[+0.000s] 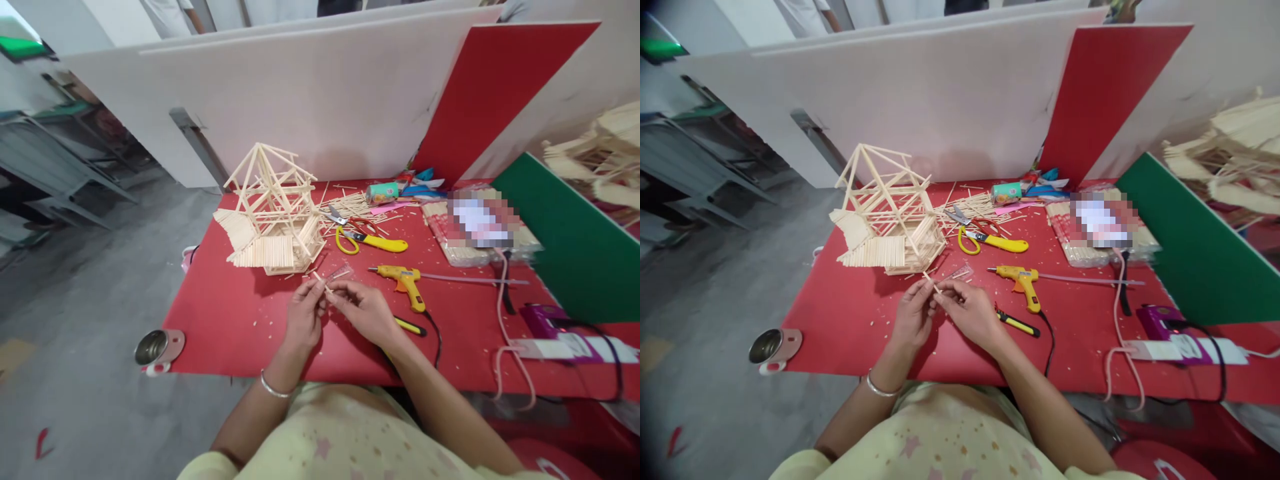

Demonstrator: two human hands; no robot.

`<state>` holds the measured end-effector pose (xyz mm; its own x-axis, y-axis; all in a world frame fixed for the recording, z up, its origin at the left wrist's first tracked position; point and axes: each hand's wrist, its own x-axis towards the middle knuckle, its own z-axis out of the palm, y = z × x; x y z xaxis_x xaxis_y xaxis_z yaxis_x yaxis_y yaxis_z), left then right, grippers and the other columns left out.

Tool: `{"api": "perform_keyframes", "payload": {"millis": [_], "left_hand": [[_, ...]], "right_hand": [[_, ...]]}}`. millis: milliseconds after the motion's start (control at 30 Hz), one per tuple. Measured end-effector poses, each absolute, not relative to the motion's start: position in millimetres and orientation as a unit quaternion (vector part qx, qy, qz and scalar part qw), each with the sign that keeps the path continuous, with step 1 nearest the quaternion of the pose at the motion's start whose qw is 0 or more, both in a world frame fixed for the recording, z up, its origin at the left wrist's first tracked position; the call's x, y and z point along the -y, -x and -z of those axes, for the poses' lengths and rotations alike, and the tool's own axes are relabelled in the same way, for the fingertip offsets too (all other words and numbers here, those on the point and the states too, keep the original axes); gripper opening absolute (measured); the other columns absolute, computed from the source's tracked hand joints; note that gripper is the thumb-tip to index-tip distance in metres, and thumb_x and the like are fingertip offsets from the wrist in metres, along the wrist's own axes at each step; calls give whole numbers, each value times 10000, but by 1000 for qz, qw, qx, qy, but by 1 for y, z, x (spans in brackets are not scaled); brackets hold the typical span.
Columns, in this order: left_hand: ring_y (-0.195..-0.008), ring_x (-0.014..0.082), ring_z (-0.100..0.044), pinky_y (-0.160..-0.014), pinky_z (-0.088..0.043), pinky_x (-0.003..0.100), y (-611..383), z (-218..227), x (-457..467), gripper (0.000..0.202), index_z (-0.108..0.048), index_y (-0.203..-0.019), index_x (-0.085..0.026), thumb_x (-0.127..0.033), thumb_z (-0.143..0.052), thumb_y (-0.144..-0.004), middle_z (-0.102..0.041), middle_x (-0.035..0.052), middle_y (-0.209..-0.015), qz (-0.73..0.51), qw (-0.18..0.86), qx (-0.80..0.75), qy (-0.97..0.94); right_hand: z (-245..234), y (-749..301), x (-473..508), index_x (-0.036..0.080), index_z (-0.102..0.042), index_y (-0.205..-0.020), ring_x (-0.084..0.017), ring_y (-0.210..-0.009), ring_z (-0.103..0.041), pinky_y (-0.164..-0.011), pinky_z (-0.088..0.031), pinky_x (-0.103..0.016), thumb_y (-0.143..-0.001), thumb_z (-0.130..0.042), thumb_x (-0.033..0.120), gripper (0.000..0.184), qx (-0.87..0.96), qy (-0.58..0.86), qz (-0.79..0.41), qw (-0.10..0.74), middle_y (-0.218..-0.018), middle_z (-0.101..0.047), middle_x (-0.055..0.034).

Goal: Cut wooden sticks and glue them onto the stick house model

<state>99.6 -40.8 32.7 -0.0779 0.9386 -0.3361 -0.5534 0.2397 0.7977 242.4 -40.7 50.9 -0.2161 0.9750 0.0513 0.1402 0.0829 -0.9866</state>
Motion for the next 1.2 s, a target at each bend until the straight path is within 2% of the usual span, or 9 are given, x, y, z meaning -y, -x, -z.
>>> {"api": "perform_keyframes", "payload": {"millis": [100, 233, 333, 433, 533, 667, 833, 1067, 1200], "left_hand": [[-483, 37, -442, -447, -305, 171, -96, -38, 39, 427, -643, -807, -183, -450, -931, -641, -538, -65, -592, -587, 640, -449, -211], [-485, 48, -445, -453, -312, 178, -87, -44, 34, 376, -635, -779, -182, -408, -911, -659, -548, -54, -583, -593, 633, -452, -207], [-494, 60, -442, -457, -298, 190, -79, -46, 29, 363, -605, -742, -188, -413, -884, -685, -535, -47, -575, -592, 628, -463, -203], [-535, 72, -460, -456, -284, 200, -70, -44, 25, 359, -617, -790, -194, -448, -861, -721, -561, -35, -639, -598, 638, -445, -193], [-611, 95, -517, -493, -356, 209, -64, -43, 19, 348, -649, -845, -204, -458, -859, -733, -595, -19, -724, -611, 648, -423, -169], [-742, 149, -618, -635, -496, 263, -59, -47, 9, 338, -677, -855, -205, -461, -856, -728, -667, 25, -825, -606, 654, -425, -156], [-895, 181, -681, -744, -541, 276, -57, -54, -2, 397, -732, -947, -180, -457, -867, -696, -741, 73, -995, -612, 654, -421, -143], [-900, 211, -716, -740, -547, 288, -56, -56, -10, 369, -754, -947, -182, -483, -819, -744, -764, 89, -963, -600, 659, -423, -163], [-847, 204, -709, -743, -551, 299, -57, -57, -13, 354, -745, -894, -178, -463, -840, -705, -755, 75, -899, -600, 659, -428, -150]], "right_hand": [[-53, -238, 42, 217, -784, -1030, -155, -802, -733, -733, -554, -251, -934, -669, 344, 196, 622, 464, -467, 424, -934, -811, -19], [-52, -224, 37, 207, -783, -914, -153, -775, -722, -716, -534, -244, -954, -632, 342, 207, 630, 455, -473, 415, -854, -800, -10], [-50, -210, 32, 201, -771, -880, -152, -754, -709, -688, -525, -238, -955, -629, 363, 228, 624, 451, -478, 422, -830, -791, -10], [-50, -200, 24, 195, -771, -881, -152, -737, -705, -701, -534, -243, -949, -637, 368, 230, 614, 449, -479, 438, -813, -785, -17], [-52, -193, 13, 194, -777, -908, -159, -730, -704, -705, -541, -258, -945, -643, 392, 241, 611, 444, -482, 444, -836, -788, -27], [-57, -184, -3, 188, -771, -887, -152, -691, -671, -654, -512, -250, -937, -642, 433, 281, 614, 457, -466, 445, -797, -767, -19], [-58, -176, -16, 177, -744, -844, -142, -696, -658, -662, -484, -243, -932, -635, 430, 289, 609, 476, -449, 448, -777, -747, -11], [-53, -174, -19, 182, -744, -867, -156, -742, -670, -702, -499, -258, -929, -647, 464, 305, 601, 476, -459, 449, -813, -755, -16], [-50, -174, -19, 181, -739, -849, -155, -733, -653, -702, -501, -261, -927, -652, 481, 322, 593, 469, -473, 452, -796, -742, -15]]}}
